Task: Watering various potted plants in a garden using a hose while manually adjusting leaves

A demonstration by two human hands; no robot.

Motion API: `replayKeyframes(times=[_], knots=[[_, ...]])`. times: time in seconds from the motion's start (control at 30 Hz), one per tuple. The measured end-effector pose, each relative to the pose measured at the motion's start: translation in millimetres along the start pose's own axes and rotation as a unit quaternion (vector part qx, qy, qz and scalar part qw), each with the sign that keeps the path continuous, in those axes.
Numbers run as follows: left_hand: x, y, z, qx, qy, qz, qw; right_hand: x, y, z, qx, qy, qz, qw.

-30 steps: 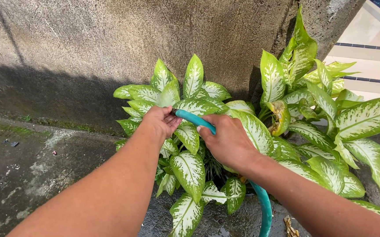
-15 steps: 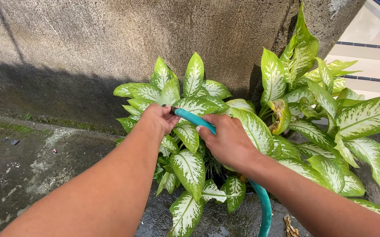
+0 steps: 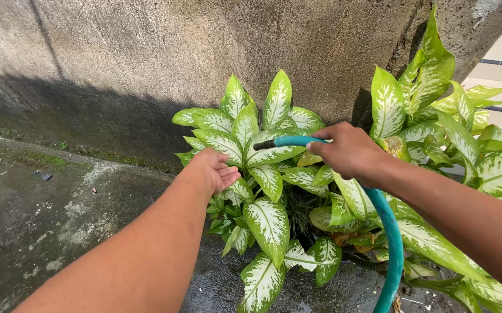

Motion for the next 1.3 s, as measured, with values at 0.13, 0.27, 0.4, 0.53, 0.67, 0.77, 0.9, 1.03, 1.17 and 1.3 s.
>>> replayKeyframes(times=[0.13, 0.27, 0.4, 0.53, 0.67, 0.77, 0.9, 1.03, 1.17, 1.3], knots=[[15.7, 6.0, -47.5, -0.007, 0.028, -0.008, 1.0, 32.1, -9.1, 5.9, -0.05, 0.016, -0.034, 0.998], [16.2, 20.8, -82.8, -0.03, 0.041, 0.006, 0.999, 53.9, -22.6, 21.2, -0.035, 0.022, -0.045, 0.998], [-7.2, 22.8, -99.2, -0.035, 0.049, 0.023, 0.998, 46.4, -51.1, 34.5, -0.021, -0.001, -0.053, 0.998], [-7.0, 18.6, -115.9, -0.053, 0.059, 0.026, 0.996, 48.3, -54.0, 49.0, 0.004, -0.014, -0.046, 0.999], [-9.7, 16.3, -122.9, -0.053, 0.066, 0.023, 0.996, 53.0, -38.0, 54.2, 0.036, -0.013, -0.03, 0.999], [-15.2, 17.4, -120.8, -0.053, 0.068, 0.024, 0.996, 61.9, -14.4, 35.8, -0.015, 0.008, -0.032, 0.999], [-3.5, 20.2, -107.3, -0.044, 0.059, 0.023, 0.997, 45.0, 12.3, 10.1, 0.066, -0.002, 0.007, 0.998], [-37.1, 6.0, -67.7, -0.034, 0.078, 0.023, 0.996, 30.0, 43.3, -27.3, 0.018, 0.023, 0.058, 0.998], [-46.7, -9.4, -38.4, -0.034, 0.098, 0.026, 0.994, 14.5, 58.1, -39.0, -0.069, 0.014, 0.106, 0.992], [4.6, -16.2, -24.3, 0.031, 0.01, 0.0, 0.999, 7.8, 38.5, -16.5, 0.096, 0.01, 0.06, 0.994]])
Point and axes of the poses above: each hand's wrist, its own x-axis towards the middle knuckle, its own z-axis out of the palm, y = z × x, the point moved 9 cm from there along x, towards the middle knuckle, and after that the axes turned 8 degrees about -z, right-handed, at the moved point
